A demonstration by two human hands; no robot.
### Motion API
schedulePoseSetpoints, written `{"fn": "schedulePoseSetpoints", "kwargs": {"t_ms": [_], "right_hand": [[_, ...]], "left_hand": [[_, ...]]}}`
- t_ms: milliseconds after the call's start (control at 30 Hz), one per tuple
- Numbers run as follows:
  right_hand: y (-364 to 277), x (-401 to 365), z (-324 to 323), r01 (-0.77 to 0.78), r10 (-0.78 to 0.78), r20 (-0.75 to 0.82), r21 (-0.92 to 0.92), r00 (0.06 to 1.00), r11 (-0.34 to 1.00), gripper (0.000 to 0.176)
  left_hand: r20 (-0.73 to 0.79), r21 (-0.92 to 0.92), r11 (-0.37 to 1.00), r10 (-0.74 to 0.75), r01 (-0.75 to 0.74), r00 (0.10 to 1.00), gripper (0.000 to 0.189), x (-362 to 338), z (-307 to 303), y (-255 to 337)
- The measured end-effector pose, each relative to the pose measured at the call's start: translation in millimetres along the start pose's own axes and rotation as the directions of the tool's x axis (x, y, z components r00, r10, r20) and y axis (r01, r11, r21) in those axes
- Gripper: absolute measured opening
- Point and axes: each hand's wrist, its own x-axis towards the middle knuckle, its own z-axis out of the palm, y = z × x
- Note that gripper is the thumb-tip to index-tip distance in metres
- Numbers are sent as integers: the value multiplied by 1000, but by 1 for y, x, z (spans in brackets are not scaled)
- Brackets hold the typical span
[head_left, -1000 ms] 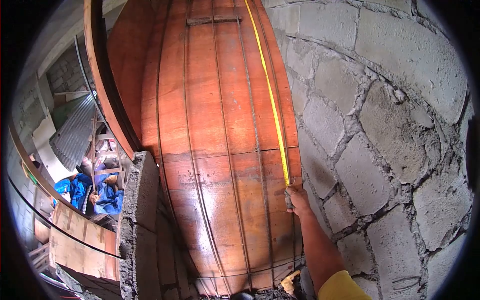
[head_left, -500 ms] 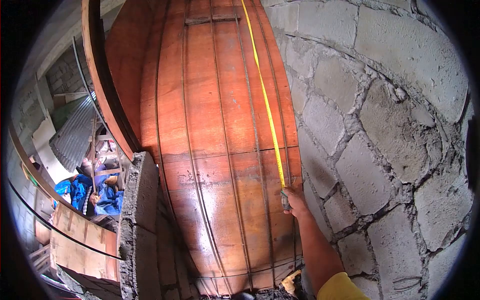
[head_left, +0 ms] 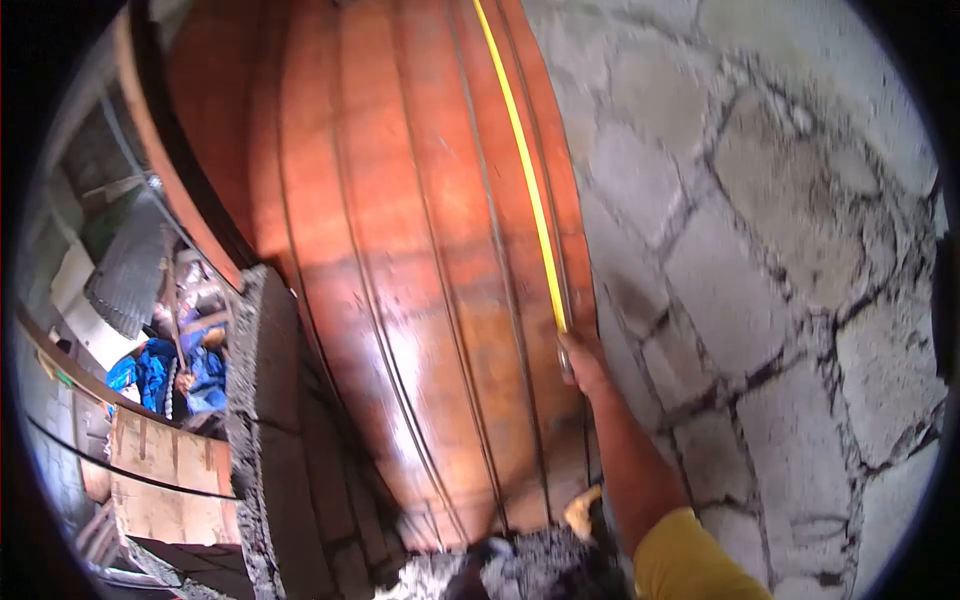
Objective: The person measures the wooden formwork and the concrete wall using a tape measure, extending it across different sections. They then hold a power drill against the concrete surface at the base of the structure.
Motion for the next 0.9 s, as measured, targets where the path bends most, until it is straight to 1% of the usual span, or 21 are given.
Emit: {"fn": "schedulePoseSetpoints", "kwargs": {"t_ms": [67,100,133,167,200,233,267,300,333,400,433,467,567,600,633,667,733,800,833,867,900], "right_hand": [[14,-14,-8,40,-43,-33,-76,999,996,27],[24,-26,-5,13,-22,-110,-77,994,997,23],[49,-41,-7,-37,26,-136,-77,990,996,23],[70,-53,-11,-90,85,-138,-27,987,996,22],[89,-66,-19,-135,138,-137,25,981,990,20],[129,-80,-32,-92,82,-106,-85,991,992,22],[182,-99,-47,-41,30,-64,-193,998,980,24],[222,-130,-56,-88,66,-101,-229,993,969,26],[262,-165,-66,-131,98,-135,-264,986,956,28],[332,-253,-94,-216,207,-76,-158,975,963,29],[354,-302,-112,-163,162,-21,-217,987,963,26],[337,-350,-123,-315,321,-15,-241,947,918,26],[387,-486,-164,-502,466,-187,-367,865,783,33],[385,-521,-174,-534,502,-184,-318,845,783,34],[386,-549,-183,-565,536,-180,-268,825,780,35],[386,-566,-187,-568,541,-172,-267,823,779,35],[387,-591,-196,-596,564,-197,-197,802,778,36],[398,-596,-203,-647,612,-209,-266,763,715,36],[404,-594,-206,-687,648,-235,-330,724,648,36],[411,-590,-209,-687,650,-230,-329,724,648,36],[419,-582,-211,-658,632,-217,-403,744,636,36]], "left_hand": [[31,222,973,-77,69,997,63,15,13,-11],[120,-83,971,-215,226,969,59,8,7,-3],[164,-78,972,-208,223,964,57,17,13,-6],[286,-54,909,-382,413,879,55,1,-12,65],[227,-113,933,-310,342,923,54,13,5,47],[134,-120,981,-135,151,982,55,16,13,57],[171,-75,992,-85,99,982,55,17,10,84],[191,5,999,48,-50,980,54,47,33,55],[244,237,950,147,-206,959,53,24,7,143],[297,242,970,-59,-15,953,58,49,39,150],[271,203,960,136,-194,953,59,54,50,164],[234,183,911,326,-371,916,60,50,53,199],[352,-2,884,438,-468,827,54,47,79,263],[394,1,934,329,-358,858,44,14,70,320],[515,-31,851,462,-524,722,41,37,97,290],[524,-95,855,478,-509,705,47,66,150,251],[526,-154,861,486,-484,698,54,62,181,231],[478,-261,902,431,-346,765,51,1,155,287],[432,-59,855,487,-515,759,45,-30,131,311],[430,-53,857,483,-513,762,45,-36,126,303],[556,192,674,525,-714,645,43,-41,117,294]]}}
